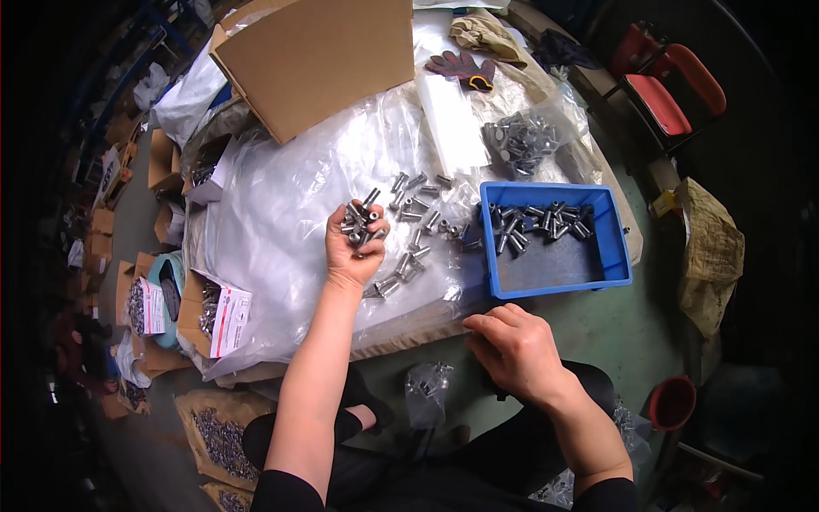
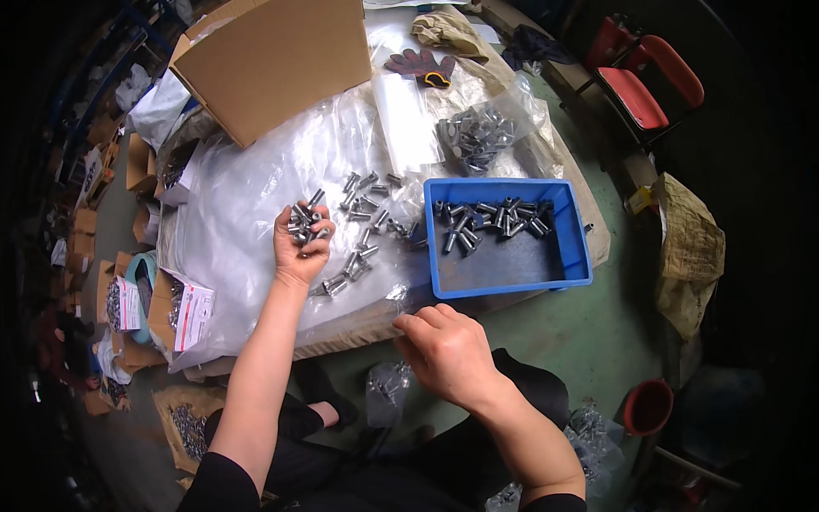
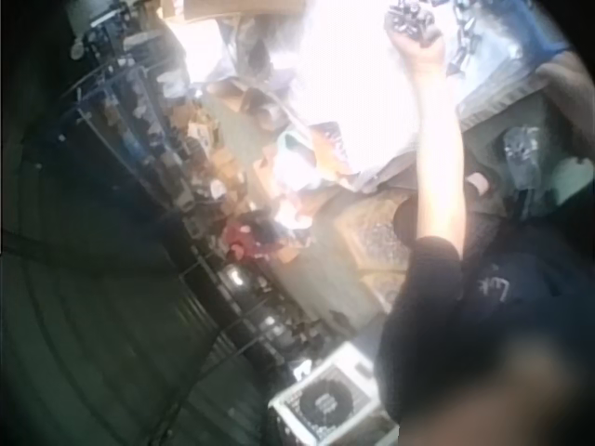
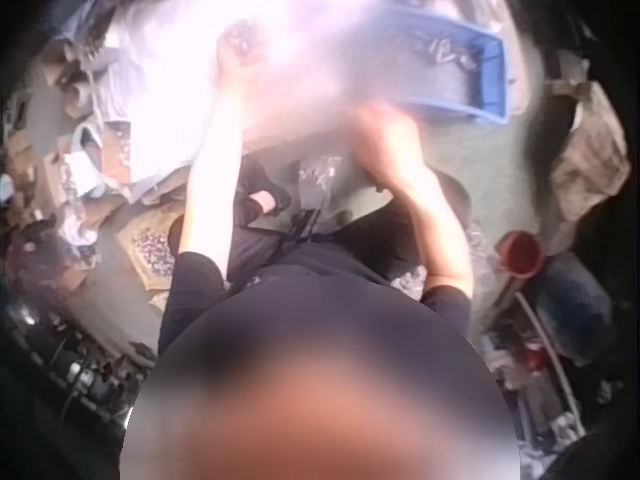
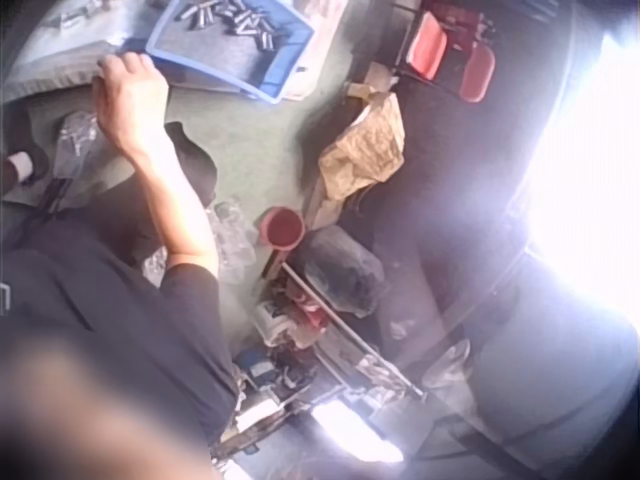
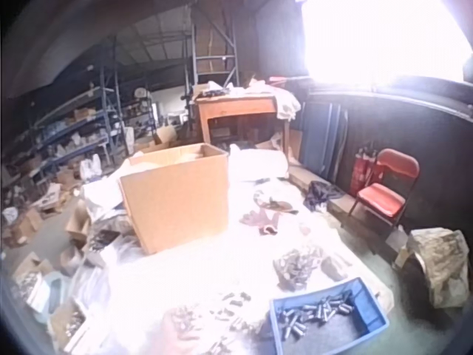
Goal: The person inspects and sorts small metal bolts by hand, moving them from a plastic bag into a blue tray and cardboard boxes.
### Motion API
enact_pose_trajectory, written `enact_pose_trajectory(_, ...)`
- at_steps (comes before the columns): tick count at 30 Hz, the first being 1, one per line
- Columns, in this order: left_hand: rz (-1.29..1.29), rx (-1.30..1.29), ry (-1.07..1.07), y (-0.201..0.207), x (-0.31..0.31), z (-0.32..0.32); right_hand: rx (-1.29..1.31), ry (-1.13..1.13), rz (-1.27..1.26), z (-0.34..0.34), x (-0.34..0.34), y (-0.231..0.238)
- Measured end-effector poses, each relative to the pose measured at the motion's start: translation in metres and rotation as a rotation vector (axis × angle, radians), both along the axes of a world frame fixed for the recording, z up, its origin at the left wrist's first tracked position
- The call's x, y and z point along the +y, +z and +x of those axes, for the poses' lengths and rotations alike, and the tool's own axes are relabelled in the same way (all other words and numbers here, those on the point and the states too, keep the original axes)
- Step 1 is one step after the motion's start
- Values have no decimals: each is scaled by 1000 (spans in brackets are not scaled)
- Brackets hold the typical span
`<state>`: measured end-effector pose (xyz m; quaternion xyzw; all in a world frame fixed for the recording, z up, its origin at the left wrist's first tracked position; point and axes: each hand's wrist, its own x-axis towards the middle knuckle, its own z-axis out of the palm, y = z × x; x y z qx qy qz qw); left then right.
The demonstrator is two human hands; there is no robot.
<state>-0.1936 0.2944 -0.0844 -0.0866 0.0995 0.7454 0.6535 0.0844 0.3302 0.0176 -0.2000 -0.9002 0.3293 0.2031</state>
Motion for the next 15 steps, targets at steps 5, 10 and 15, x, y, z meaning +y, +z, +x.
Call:
enact_pose_trajectory(5,-143,67,61,2,-1,10,-5,25,-7,-3,-4,0)
enact_pose_trajectory(10,-103,131,-26,17,-21,17,-33,12,-2,-1,-3,-3)
enact_pose_trajectory(15,-47,149,-191,50,-75,65,-75,-32,-261,-6,-13,-10)
